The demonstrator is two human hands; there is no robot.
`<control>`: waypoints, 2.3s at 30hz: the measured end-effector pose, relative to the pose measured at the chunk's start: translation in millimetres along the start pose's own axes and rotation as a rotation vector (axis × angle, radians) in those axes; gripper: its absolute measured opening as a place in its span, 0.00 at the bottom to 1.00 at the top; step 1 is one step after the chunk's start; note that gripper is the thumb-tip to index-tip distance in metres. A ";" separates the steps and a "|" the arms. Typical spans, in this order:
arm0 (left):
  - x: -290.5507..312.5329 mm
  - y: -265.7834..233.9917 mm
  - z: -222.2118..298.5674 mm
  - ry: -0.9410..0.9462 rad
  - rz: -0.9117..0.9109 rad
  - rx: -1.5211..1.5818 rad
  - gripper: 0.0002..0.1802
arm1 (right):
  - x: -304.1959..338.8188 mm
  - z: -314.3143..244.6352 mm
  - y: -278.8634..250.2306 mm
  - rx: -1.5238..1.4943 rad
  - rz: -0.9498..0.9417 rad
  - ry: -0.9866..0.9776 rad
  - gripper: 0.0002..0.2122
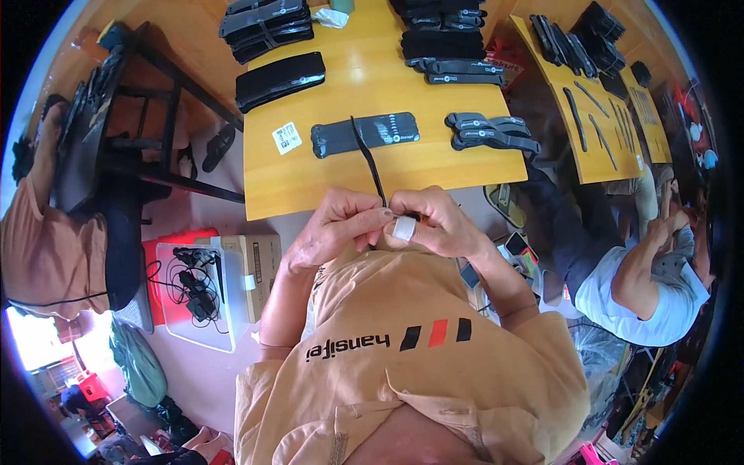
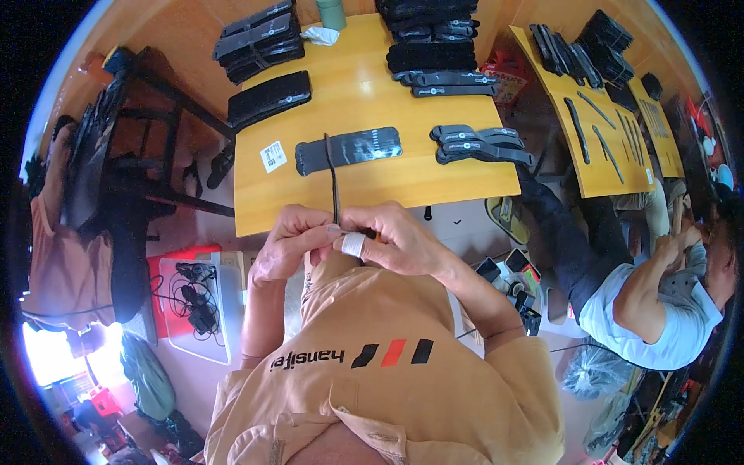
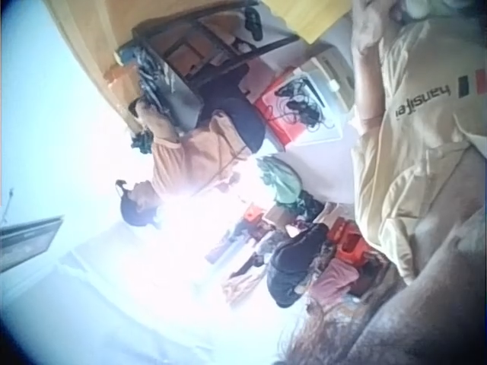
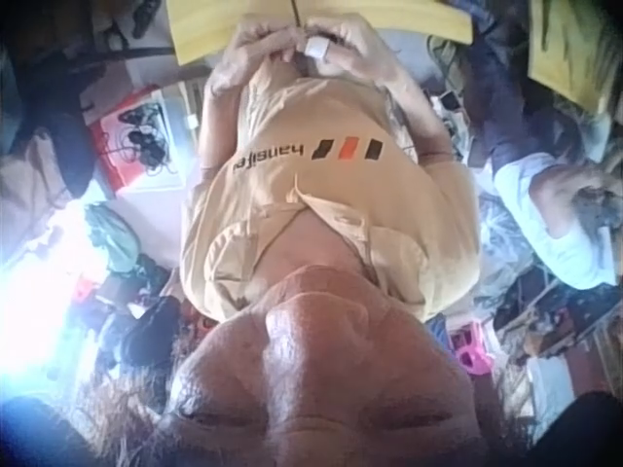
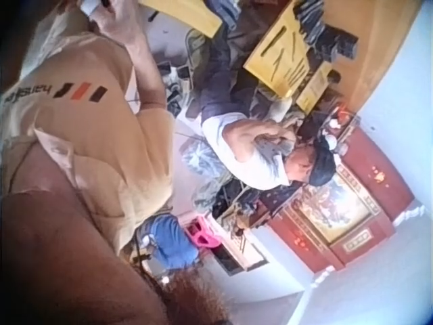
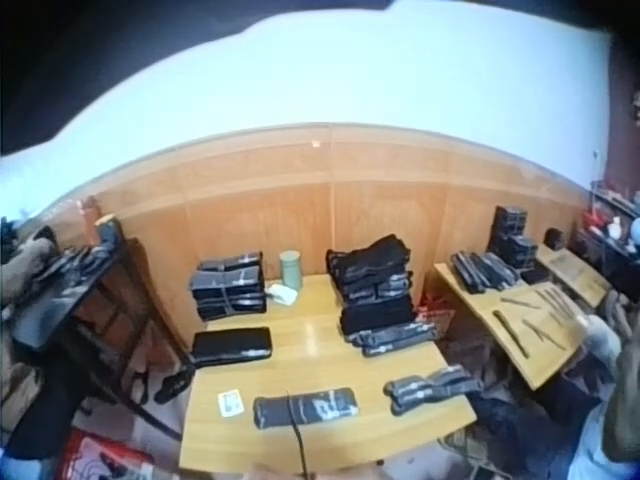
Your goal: The recorder is assembling small black strap components, likely for watches or gear, by inserting pins using a small screwdriver-like tool.
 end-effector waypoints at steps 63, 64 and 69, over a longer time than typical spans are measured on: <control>103.9 -178.4 -2.9 0.325 0.666 0.501 0.14 | 62.9 -66.0 -158.4 -0.487 0.857 -0.267 0.14; 101.5 -179.5 -6.8 0.334 0.639 0.491 0.14 | 63.8 -64.2 -157.3 -0.488 0.854 -0.262 0.14; 89.7 -166.9 -17.7 0.315 0.704 0.507 0.13 | 71.5 -54.9 -153.5 -0.184 0.847 -0.227 0.12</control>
Point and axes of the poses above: each hand's wrist, its own x-axis away from the middle knuckle, its own y-axis out of the palm, z = x × y, the point moved 2 cm from there along -x, towards the middle knuckle, and after that the axes turned 2 degrees about y, right-handed, at the moved point
